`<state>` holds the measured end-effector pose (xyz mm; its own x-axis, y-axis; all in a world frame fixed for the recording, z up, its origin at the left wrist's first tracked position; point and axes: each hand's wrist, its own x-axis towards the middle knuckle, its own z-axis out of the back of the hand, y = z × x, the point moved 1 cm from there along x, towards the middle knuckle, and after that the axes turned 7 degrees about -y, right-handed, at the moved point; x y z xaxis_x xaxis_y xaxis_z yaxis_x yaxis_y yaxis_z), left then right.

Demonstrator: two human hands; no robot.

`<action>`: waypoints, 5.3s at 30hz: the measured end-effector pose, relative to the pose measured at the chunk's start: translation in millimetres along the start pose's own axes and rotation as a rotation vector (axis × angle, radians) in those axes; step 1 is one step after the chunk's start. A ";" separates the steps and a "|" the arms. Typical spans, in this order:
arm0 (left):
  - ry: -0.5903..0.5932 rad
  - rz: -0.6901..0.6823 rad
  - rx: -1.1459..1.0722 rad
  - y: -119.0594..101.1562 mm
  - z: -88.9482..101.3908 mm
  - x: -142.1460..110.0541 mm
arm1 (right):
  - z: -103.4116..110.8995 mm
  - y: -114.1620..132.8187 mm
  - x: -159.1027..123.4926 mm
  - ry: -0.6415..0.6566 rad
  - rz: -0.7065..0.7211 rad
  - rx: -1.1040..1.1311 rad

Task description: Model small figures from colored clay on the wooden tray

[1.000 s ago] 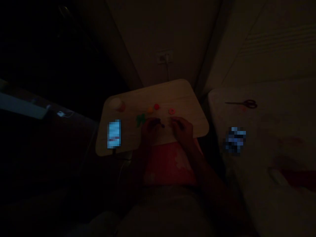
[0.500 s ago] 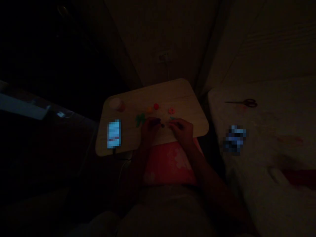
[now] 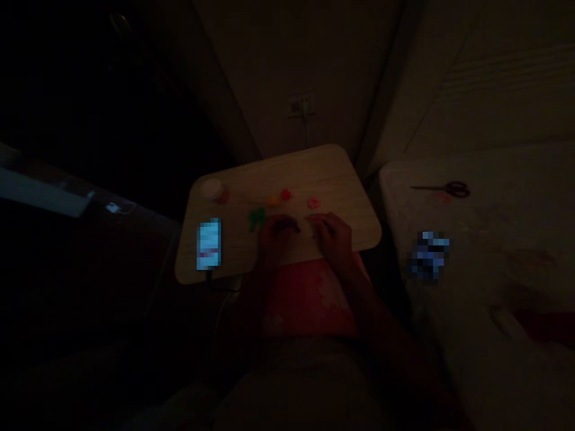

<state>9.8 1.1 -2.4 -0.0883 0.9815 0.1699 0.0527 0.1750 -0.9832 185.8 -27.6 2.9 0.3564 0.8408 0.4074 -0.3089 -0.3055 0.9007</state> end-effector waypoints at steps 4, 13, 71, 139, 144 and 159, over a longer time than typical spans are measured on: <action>0.033 -0.051 -0.014 -6.3 -0.6 -1.0 | 1.4 0.1 -0.1 0.024 0.011 0.055; 0.042 -0.129 0.048 -6.6 1.0 0.0 | -1.3 -4.8 -2.6 0.030 -0.069 0.118; 0.050 -0.119 0.059 -6.0 1.3 -0.2 | -3.0 -4.5 -4.7 -0.017 -0.225 0.152; 0.094 -0.258 0.212 -0.4 3.0 0.9 | -0.9 -9.1 -3.4 0.065 -0.218 0.210; 0.091 -0.258 0.206 -1.1 3.0 0.8 | -0.6 -3.9 -2.9 0.055 -0.241 0.188; 0.128 -0.247 0.204 -2.9 2.5 -1.2 | 1.5 2.4 -0.9 0.099 -0.076 0.145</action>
<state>7.3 -0.7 0.1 0.0526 0.9157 0.3984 -0.1556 0.4016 -0.9025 186.0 -29.8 5.0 0.2832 0.9015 0.3274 -0.1516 -0.2950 0.9434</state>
